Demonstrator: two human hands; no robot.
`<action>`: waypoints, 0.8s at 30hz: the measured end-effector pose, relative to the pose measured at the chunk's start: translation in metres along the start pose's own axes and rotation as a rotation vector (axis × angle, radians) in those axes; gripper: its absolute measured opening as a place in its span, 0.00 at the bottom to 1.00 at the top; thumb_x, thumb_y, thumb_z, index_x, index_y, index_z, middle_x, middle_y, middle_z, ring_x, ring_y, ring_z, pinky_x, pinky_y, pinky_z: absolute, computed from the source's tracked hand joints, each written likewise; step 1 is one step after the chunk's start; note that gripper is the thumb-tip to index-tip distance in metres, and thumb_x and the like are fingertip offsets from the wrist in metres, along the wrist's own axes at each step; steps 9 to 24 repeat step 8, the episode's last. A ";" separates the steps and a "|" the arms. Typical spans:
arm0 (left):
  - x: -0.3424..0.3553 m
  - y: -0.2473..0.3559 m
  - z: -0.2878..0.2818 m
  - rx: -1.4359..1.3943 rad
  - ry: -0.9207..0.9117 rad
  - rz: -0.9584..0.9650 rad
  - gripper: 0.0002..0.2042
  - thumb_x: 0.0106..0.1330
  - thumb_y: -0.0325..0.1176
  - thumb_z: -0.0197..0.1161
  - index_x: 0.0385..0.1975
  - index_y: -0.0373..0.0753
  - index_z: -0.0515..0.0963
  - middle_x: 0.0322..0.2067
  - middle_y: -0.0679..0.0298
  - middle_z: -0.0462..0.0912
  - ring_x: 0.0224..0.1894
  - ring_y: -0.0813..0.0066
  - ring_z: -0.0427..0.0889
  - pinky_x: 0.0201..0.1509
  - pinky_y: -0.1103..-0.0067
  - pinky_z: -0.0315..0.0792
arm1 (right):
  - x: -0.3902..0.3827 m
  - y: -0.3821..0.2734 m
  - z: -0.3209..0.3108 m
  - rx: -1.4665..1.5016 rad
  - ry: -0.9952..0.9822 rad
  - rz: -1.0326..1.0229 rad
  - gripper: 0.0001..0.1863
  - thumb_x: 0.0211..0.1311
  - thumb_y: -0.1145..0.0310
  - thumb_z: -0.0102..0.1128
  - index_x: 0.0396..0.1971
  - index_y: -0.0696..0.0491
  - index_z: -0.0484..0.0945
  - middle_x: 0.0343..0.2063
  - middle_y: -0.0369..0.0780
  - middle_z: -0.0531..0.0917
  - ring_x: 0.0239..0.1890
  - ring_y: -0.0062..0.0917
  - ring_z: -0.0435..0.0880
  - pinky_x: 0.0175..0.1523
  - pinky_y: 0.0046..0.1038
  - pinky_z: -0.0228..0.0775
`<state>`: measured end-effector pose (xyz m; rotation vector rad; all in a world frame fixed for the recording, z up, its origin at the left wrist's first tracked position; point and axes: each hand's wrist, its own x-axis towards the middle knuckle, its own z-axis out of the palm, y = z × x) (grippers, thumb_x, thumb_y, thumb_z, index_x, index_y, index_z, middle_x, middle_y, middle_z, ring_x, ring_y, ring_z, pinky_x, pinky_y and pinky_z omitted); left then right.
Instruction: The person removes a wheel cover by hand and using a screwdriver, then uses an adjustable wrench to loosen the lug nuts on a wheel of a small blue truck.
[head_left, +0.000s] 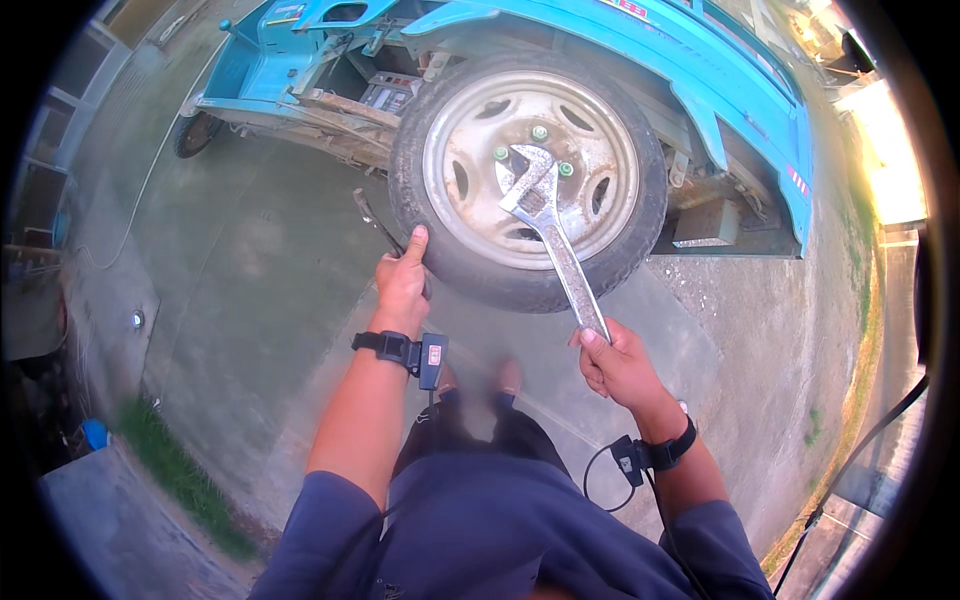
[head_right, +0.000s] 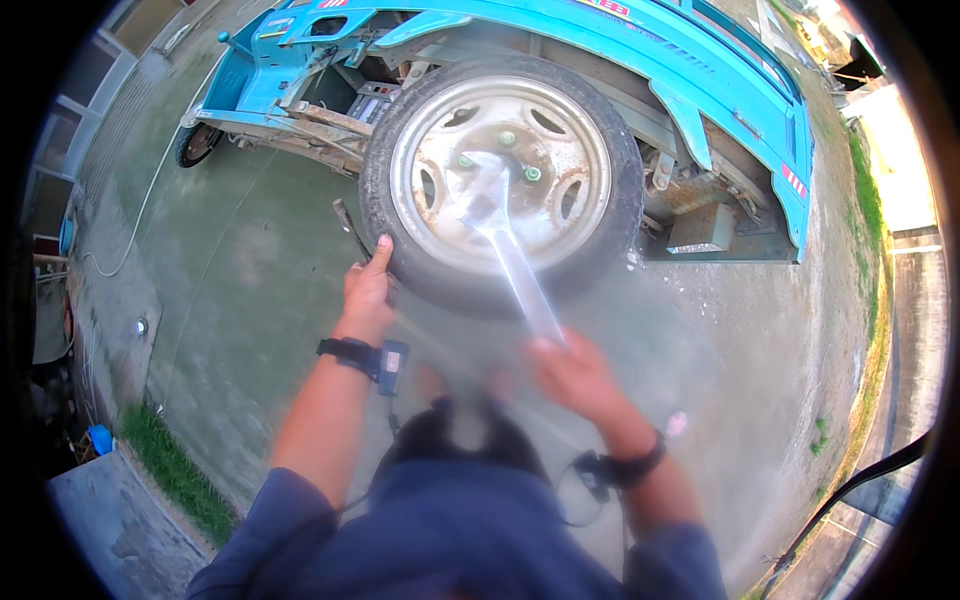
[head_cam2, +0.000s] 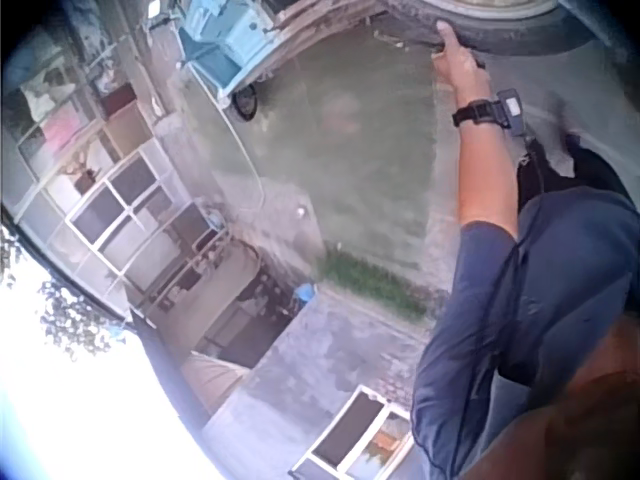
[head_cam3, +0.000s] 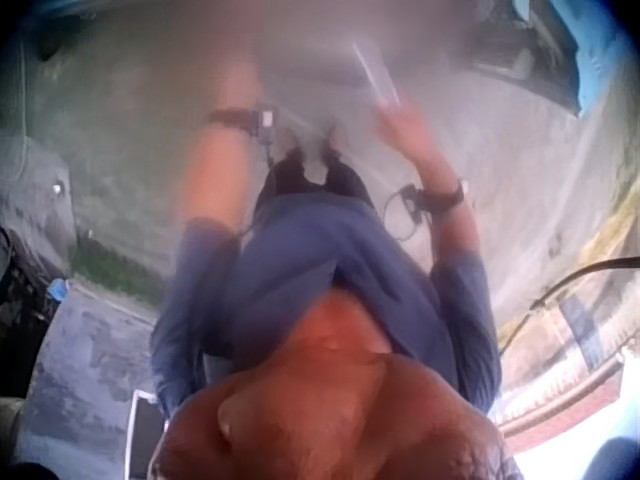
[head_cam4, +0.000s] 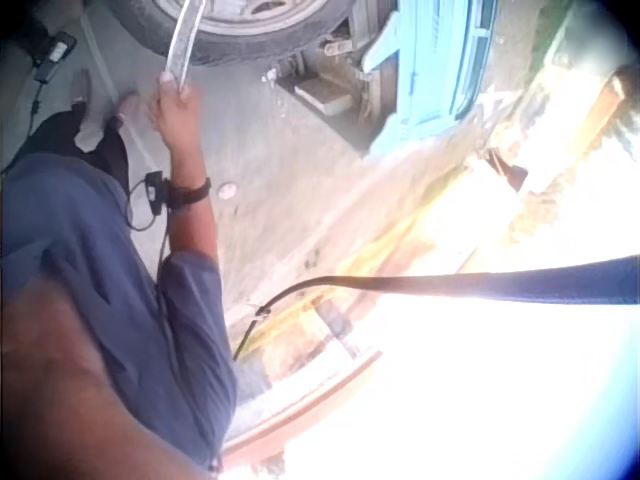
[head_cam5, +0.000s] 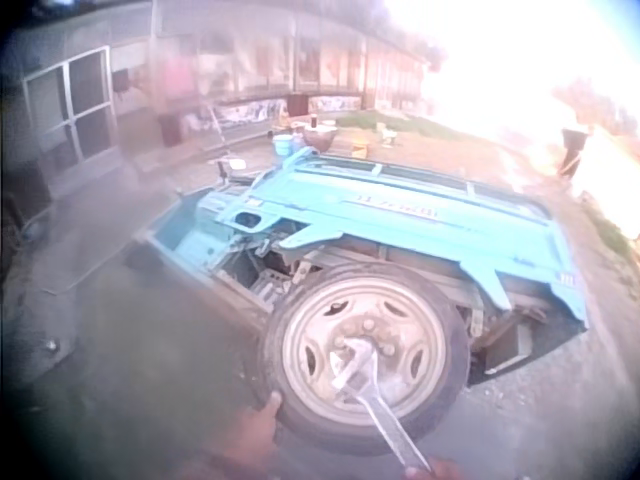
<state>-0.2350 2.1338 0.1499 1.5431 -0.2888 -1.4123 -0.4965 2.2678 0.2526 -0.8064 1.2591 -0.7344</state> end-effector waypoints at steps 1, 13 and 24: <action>-0.001 0.005 -0.008 0.012 -0.014 -0.031 0.21 0.59 0.46 0.72 0.32 0.33 0.73 0.14 0.72 0.67 0.11 0.83 0.61 0.13 0.80 0.52 | -0.003 -0.006 0.004 -0.028 -0.001 -0.010 0.16 0.74 0.57 0.46 0.38 0.57 0.71 0.10 0.32 0.65 0.09 0.14 0.61 0.15 0.18 0.54; -0.003 0.030 -0.115 0.267 -0.142 -0.135 0.22 0.62 0.46 0.68 0.42 0.31 0.73 0.18 0.72 0.68 0.13 0.83 0.61 0.15 0.82 0.55 | -0.006 -0.023 0.039 -0.094 0.008 -0.012 0.17 0.74 0.56 0.46 0.38 0.57 0.71 0.10 0.32 0.66 0.09 0.13 0.62 0.14 0.18 0.54; -0.003 0.030 -0.115 0.267 -0.142 -0.135 0.22 0.62 0.46 0.68 0.42 0.31 0.73 0.18 0.72 0.68 0.13 0.83 0.61 0.15 0.82 0.55 | -0.006 -0.023 0.039 -0.094 0.008 -0.012 0.17 0.74 0.56 0.46 0.38 0.57 0.71 0.10 0.32 0.66 0.09 0.13 0.62 0.14 0.18 0.54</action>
